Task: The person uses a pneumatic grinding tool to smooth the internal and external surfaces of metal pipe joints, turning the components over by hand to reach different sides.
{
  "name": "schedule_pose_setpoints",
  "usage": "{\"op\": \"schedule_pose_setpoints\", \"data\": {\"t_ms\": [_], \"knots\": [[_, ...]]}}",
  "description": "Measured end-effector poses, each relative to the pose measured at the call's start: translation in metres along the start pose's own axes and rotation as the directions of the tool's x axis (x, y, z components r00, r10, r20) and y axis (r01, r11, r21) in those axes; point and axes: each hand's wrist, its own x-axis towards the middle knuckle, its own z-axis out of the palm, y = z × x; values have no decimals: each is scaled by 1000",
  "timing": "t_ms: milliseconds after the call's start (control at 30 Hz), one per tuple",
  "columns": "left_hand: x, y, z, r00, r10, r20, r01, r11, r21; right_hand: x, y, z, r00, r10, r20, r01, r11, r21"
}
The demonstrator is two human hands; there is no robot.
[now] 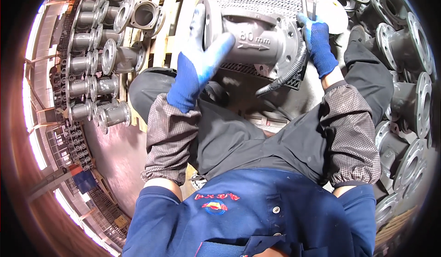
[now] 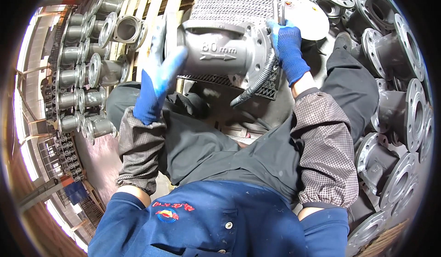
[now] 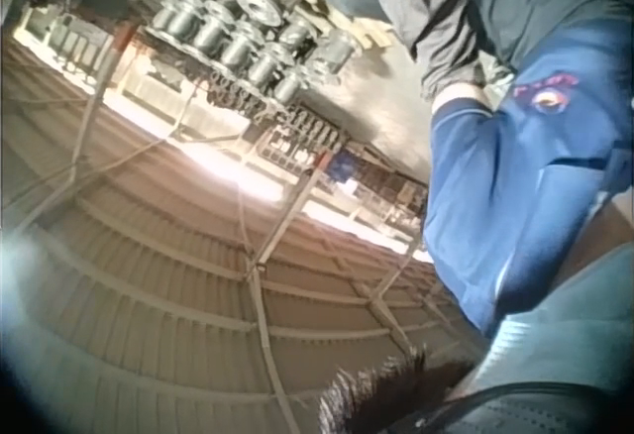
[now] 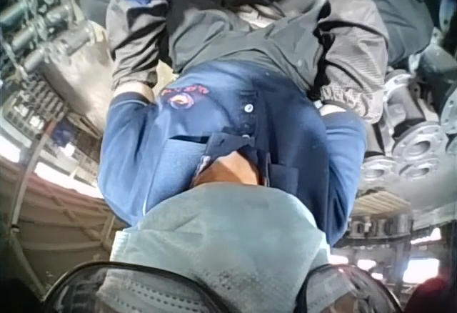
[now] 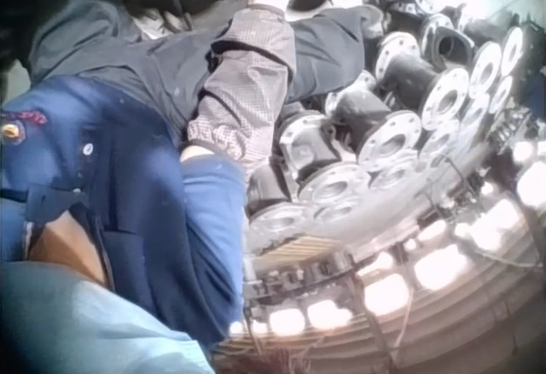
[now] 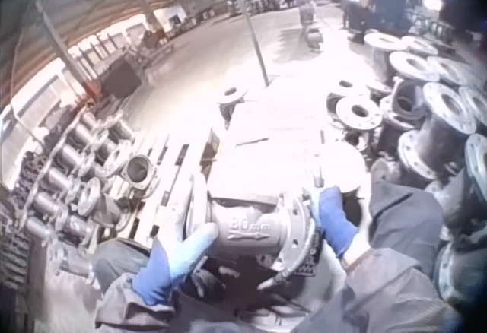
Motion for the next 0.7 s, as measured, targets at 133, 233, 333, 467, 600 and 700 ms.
{"op": "schedule_pose_setpoints", "data": {"t_ms": [133, 233, 333, 467, 600, 700], "knots": [[23, -6, 6, 885, -432, 173, 461, 761, -456, -6, 11, -9, 998, 45, 53, -49, 996, 76], [26, -35, 3, 996, -77, -48, 64, 971, -230, -36, 7, -5, 975, 121, 186, -186, 903, 387], [27, -55, -6, 957, 289, 23, -283, 914, 289, -54, 29, 5, 958, 125, 257, -219, 899, 380], [36, -36, 3, 969, 246, 32, -246, 937, 247, -64, 32, 8, 950, 177, 257, -284, 832, 476], [42, -43, 7, 946, 324, -29, -316, 936, 157, -46, 35, 14, 944, 253, 214, -324, 841, 434], [51, -40, 4, 973, 226, 39, -228, 973, 40, -38, 20, 12, 983, 85, 166, -141, 919, 368]]}}
